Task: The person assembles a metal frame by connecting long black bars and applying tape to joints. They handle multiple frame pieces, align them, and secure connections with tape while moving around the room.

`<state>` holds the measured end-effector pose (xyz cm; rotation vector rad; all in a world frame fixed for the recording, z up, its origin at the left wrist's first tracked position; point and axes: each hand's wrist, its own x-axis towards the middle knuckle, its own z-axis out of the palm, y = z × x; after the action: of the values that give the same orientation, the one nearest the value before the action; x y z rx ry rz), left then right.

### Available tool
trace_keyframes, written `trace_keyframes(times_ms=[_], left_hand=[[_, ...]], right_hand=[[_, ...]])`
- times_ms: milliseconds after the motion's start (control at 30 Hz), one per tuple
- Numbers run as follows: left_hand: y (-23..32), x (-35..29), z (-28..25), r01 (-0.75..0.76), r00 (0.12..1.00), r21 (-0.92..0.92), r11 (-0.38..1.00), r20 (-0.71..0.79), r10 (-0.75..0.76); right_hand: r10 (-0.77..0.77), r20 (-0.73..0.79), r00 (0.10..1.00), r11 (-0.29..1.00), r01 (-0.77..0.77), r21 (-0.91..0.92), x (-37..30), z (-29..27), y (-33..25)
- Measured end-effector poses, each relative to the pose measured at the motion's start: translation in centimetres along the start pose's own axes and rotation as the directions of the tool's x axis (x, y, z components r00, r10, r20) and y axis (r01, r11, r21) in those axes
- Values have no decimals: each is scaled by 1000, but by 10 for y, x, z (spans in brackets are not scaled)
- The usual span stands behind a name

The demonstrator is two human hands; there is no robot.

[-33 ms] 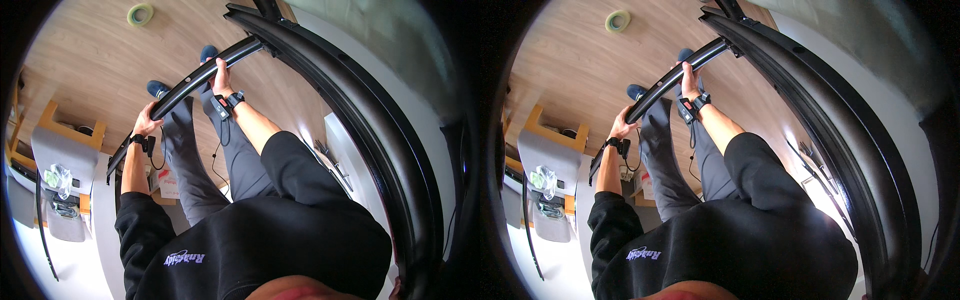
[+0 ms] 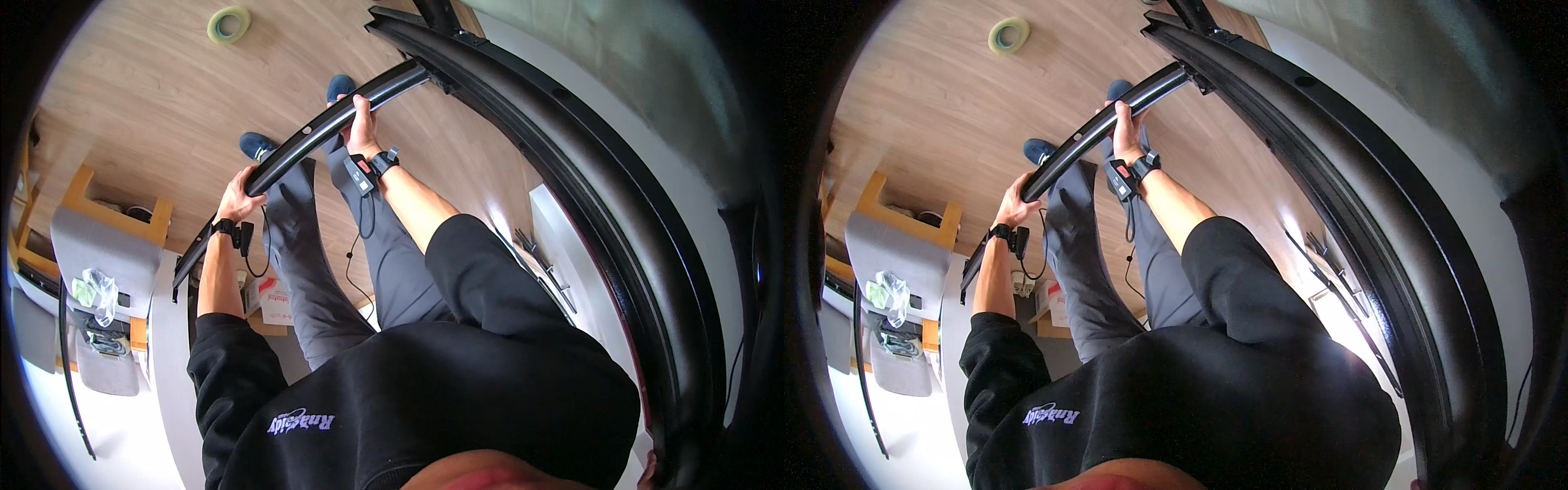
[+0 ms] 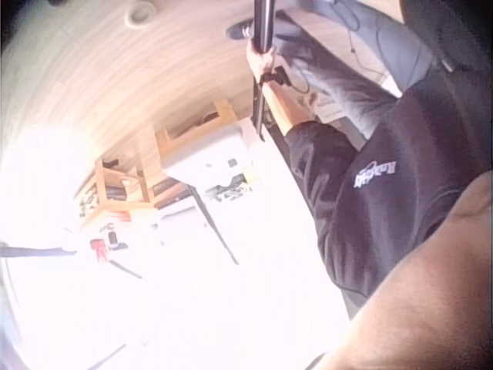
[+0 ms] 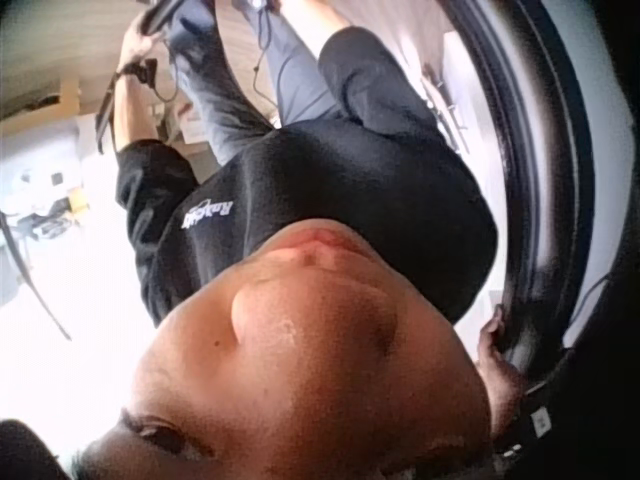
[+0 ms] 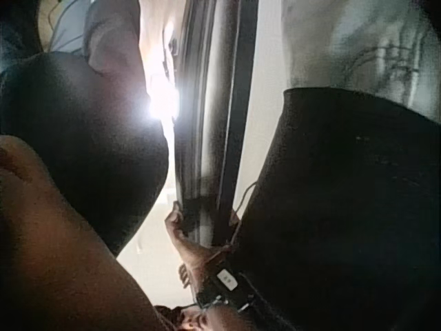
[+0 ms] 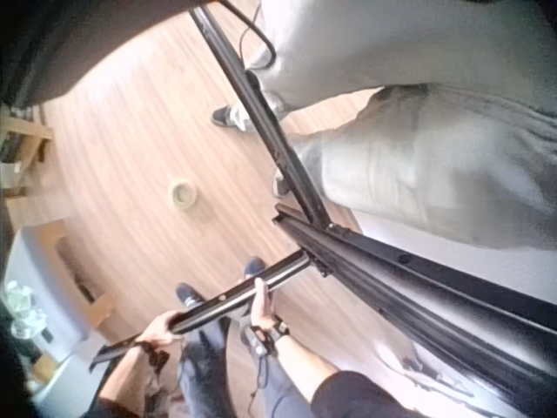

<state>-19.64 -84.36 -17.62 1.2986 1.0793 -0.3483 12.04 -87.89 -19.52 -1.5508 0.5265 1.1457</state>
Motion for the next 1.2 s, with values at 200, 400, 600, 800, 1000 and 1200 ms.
trace_keyframes(times_ms=[200, 400, 600, 800, 1000, 1200], left_hand=[[-5, 4, -5, 5, 1000, 48, 999, -7, -5], [11, 0, -13, 27, 999, -7, 1000, 38, -26], [22, -3, -17, 96, 992, -47, 994, 88, -92], [25, -6, -17, 99, 993, -39, 994, 65, -96], [24, -6, -18, 52, 998, 10, 999, 40, -52], [19, -7, -18, 10, 1000, 84, 996, -5, -10]], right_hand=[[-25, 12, 1000, 998, 25, 53, 7, -4, 5], [-35, 30, 999, 999, 36, -2, 3, -5, 2], [-52, 92, 994, 991, 63, -114, 10, -13, 4], [-25, 37, 999, 998, 27, -52, 22, -15, 14], [-27, 8, 1000, 1000, 28, -1, 18, -13, 14], [38, 106, 994, 999, -41, 26, 19, -16, 13]])
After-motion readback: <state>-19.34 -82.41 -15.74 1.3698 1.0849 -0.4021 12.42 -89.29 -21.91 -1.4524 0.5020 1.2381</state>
